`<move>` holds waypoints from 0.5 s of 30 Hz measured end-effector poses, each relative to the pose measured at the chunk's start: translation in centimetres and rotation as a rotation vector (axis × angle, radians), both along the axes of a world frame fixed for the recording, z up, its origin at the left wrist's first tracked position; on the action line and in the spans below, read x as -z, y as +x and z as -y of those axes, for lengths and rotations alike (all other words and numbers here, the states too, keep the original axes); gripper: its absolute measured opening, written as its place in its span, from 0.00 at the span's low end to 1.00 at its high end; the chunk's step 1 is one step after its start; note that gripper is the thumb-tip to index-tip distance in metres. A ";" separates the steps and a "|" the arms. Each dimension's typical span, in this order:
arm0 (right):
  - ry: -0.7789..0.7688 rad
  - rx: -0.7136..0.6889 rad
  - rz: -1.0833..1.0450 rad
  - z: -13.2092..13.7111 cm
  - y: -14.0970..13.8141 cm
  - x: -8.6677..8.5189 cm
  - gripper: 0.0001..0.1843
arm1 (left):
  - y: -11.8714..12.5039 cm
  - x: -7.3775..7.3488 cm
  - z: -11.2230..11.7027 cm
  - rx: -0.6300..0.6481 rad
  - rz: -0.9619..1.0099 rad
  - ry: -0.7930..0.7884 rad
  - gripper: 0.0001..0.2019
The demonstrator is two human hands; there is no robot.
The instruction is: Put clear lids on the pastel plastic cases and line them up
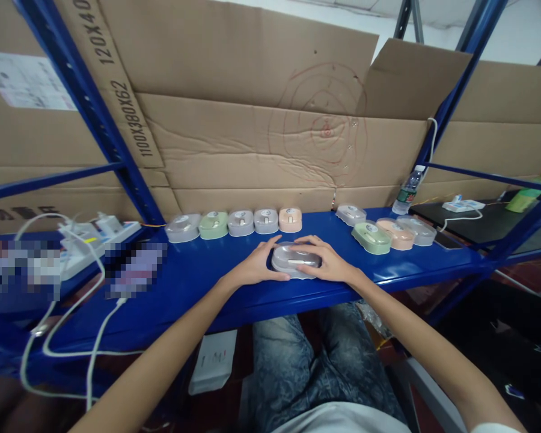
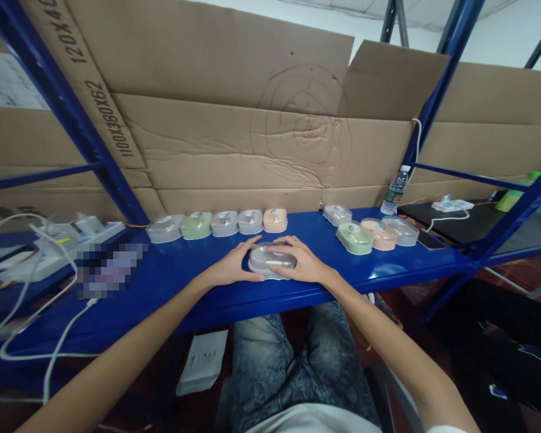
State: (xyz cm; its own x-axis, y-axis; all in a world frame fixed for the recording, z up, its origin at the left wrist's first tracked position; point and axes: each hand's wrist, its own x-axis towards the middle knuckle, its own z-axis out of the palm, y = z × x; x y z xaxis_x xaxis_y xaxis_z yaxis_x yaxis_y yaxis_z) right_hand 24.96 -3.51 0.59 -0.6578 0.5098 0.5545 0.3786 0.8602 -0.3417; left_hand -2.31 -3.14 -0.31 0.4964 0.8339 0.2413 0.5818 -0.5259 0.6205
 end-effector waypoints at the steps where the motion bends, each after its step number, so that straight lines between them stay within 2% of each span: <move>1: -0.004 -0.006 -0.006 0.0 0.1 0.1 0.28 | 0.0 0.0 0.0 0.002 -0.004 0.001 0.62; 15: 0.042 -0.094 0.076 0.0 0.4 -0.7 0.29 | -0.2 0.1 -0.1 -0.001 -0.015 -0.024 0.62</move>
